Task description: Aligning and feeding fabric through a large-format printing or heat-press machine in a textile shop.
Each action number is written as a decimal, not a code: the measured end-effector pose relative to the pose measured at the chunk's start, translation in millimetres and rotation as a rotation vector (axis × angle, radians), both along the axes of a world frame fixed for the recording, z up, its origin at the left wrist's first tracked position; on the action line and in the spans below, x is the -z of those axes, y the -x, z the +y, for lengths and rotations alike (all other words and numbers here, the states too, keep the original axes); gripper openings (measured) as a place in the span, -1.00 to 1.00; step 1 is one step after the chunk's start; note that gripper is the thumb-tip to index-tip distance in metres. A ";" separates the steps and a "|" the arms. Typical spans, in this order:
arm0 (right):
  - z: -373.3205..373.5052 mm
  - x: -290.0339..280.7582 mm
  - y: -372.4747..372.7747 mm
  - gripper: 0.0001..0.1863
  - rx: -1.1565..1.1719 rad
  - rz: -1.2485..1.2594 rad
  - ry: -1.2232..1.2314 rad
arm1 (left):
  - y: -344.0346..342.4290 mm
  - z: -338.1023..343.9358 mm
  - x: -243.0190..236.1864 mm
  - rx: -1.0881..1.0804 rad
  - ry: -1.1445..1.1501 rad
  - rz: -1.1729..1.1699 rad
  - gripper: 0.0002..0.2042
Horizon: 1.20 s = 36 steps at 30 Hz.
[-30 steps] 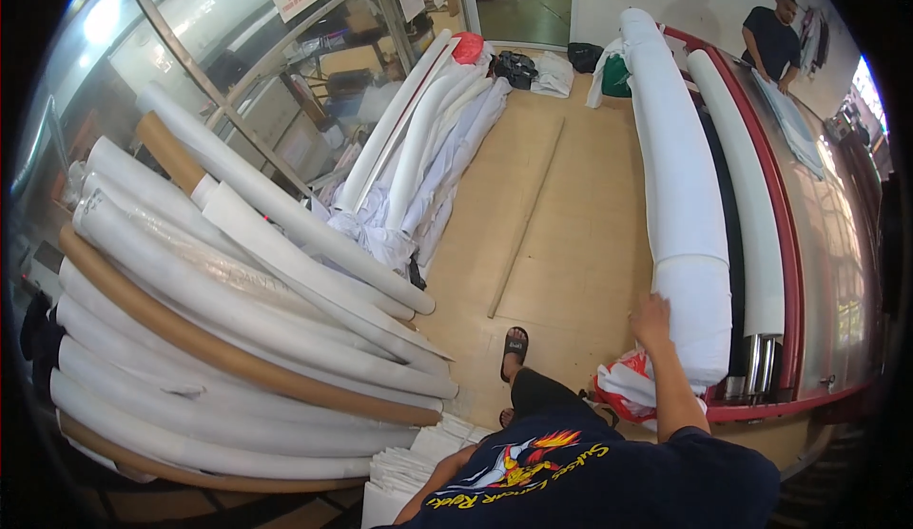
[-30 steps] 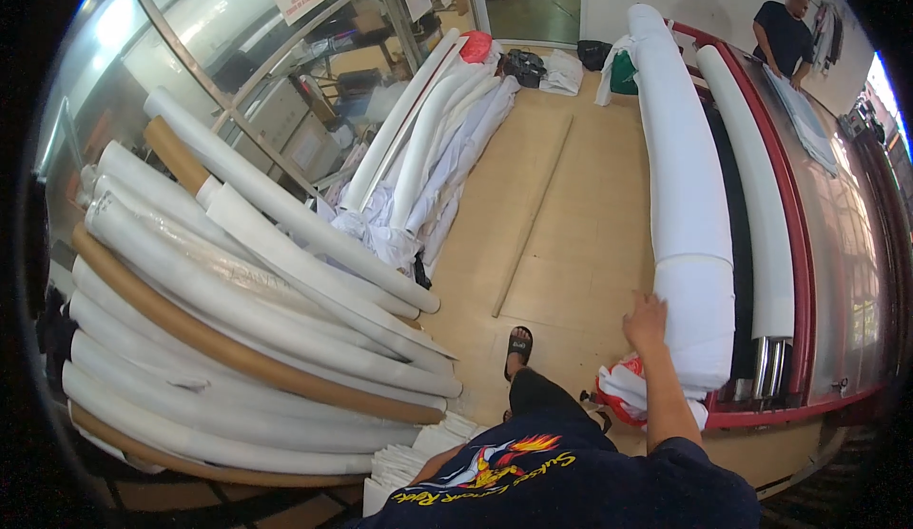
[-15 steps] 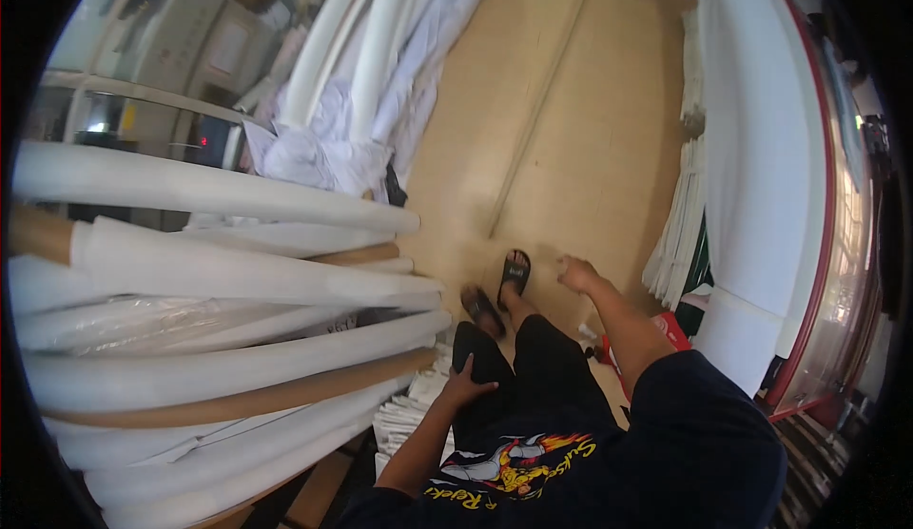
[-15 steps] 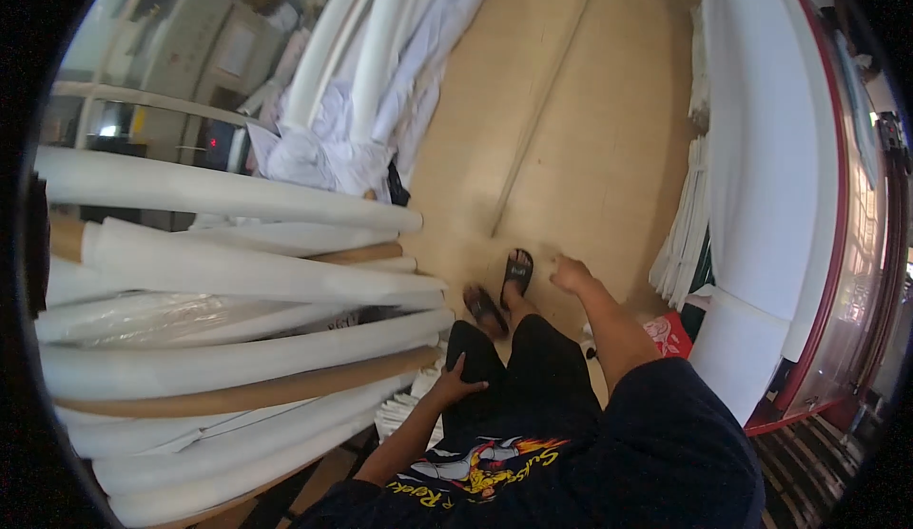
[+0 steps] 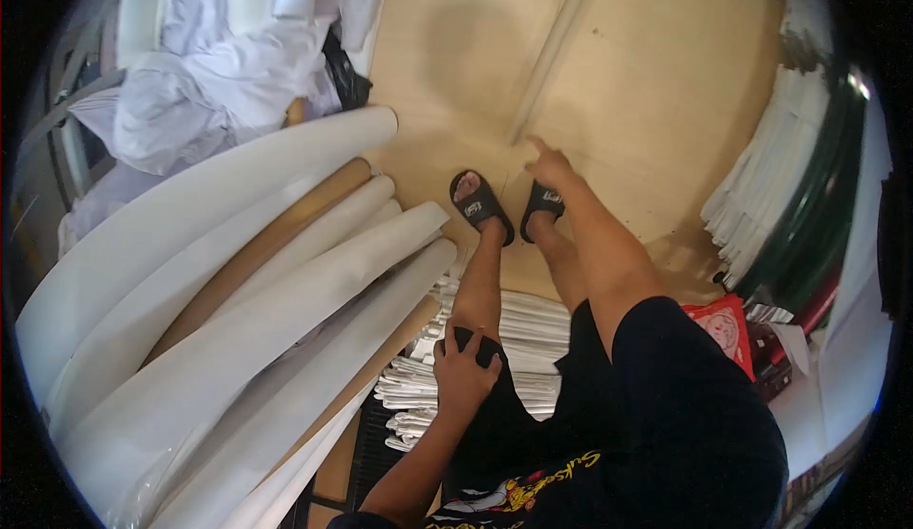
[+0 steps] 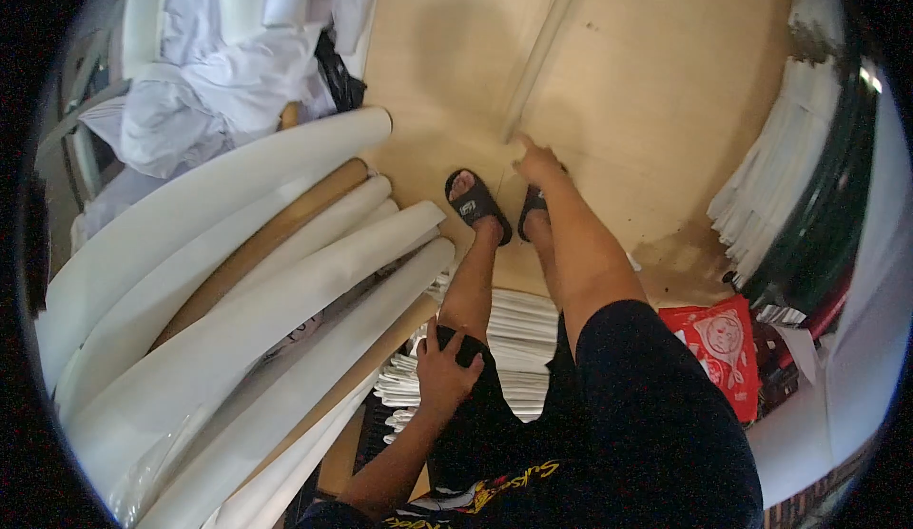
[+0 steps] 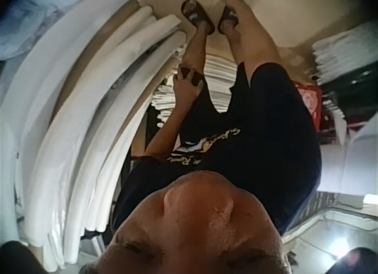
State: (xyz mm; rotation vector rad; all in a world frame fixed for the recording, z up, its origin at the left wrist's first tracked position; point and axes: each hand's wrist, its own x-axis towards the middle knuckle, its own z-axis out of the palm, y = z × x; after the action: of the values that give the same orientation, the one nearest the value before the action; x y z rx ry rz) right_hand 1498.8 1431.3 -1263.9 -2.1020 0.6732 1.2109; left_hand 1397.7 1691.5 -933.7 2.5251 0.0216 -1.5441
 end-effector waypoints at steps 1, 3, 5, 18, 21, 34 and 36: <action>11.3 28.1 -7.2 -0.25 -0.007 -0.034 -0.010 | -2.4 4.6 2.8 -0.006 0.048 -0.073 -0.47; 41.6 71.0 -27.1 -0.23 0.010 -0.061 -0.053 | -9.9 16.8 2.3 -0.018 0.010 -0.077 -0.50; 44.7 117.6 -33.8 -0.25 0.021 -0.042 -0.069 | -16.6 17.4 9.7 -0.036 0.015 -0.096 -0.53; 30.5 -77.1 15.2 -0.44 0.258 -0.358 -0.002 | -18.9 -19.9 -6.4 0.032 0.054 -0.185 -0.61; 29.1 -206.7 26.0 -0.43 0.300 -0.167 -0.176 | 3.7 -22.0 -13.3 0.039 0.141 -0.273 -0.54; 116.4 -696.8 53.2 -0.45 -0.583 -1.190 -0.322 | -60.4 -67.5 -275.9 -0.446 0.891 -0.490 -0.38; 125.3 -789.5 52.3 -0.50 -0.637 -1.197 -0.323 | -74.5 -59.3 -318.0 -0.528 1.012 -0.704 -0.39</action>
State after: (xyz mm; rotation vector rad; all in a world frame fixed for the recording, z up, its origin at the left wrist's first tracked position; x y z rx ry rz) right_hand 1446.5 1556.7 -474.5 -2.2967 -0.7098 0.1049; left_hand 1472.2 1632.2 -615.6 1.8339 -0.1390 -0.2575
